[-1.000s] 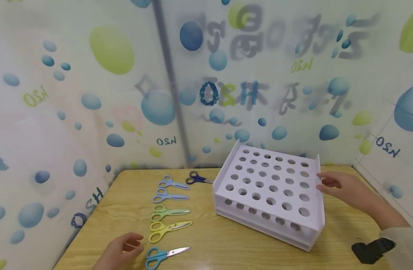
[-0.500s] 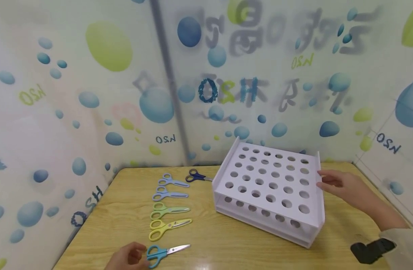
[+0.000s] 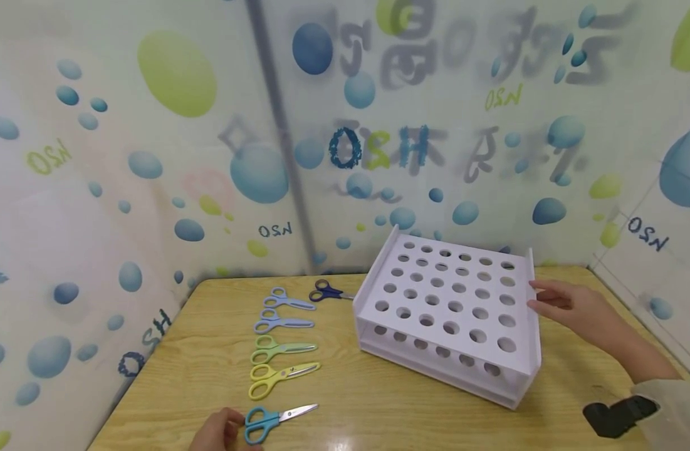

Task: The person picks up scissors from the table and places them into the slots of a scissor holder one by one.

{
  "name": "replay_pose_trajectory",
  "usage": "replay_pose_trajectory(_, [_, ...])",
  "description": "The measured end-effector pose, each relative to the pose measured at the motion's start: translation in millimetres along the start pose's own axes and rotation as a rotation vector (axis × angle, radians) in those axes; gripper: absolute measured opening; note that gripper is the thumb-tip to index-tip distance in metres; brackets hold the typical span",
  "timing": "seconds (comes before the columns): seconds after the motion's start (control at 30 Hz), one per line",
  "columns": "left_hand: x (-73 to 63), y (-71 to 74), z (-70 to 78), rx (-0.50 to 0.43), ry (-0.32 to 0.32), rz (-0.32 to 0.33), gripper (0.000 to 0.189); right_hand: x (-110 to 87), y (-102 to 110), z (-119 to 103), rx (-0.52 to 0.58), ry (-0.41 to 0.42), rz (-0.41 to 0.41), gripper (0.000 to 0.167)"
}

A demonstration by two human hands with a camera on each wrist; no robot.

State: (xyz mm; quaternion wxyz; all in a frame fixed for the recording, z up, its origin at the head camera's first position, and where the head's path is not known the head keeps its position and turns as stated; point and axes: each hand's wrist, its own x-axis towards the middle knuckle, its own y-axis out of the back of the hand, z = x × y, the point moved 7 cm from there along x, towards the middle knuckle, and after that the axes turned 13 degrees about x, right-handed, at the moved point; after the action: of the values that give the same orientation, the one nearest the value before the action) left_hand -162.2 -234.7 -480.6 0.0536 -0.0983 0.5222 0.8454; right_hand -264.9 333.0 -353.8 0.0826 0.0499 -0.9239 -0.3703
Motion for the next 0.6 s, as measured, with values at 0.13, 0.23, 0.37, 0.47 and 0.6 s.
replay_pose_trajectory(0.13, [-2.8, 0.3, 3.5, 0.032, -0.023, 0.039, 0.048, -0.5, 1.0, 0.5, -0.001, 0.015, 0.008, 0.056])
replay_pose_trajectory(0.23, [-3.7, 1.4, 5.0, 0.040, -0.031, 0.050, 0.046, -0.9, 1.0, 1.8, -0.001, 0.011, 0.009, 0.056])
replay_pose_trajectory(0.37, [-3.0, 0.7, 6.1, 0.040, -0.011, 0.021, 0.044, -1.8, 0.2, 2.8, 0.005, 0.002, 0.009, 0.057])
replay_pose_trajectory(0.47, [-1.8, -1.0, 6.6, 0.039, 0.027, -0.014, 0.044, -2.7, 1.2, 2.3, 0.003, 0.006, 0.020, 0.057])
replay_pose_trajectory(0.6, [-1.1, -0.9, 9.2, 0.031, 0.053, -0.030, 0.044, -3.2, 1.4, 1.1, 0.003, 0.017, 0.029, 0.056])
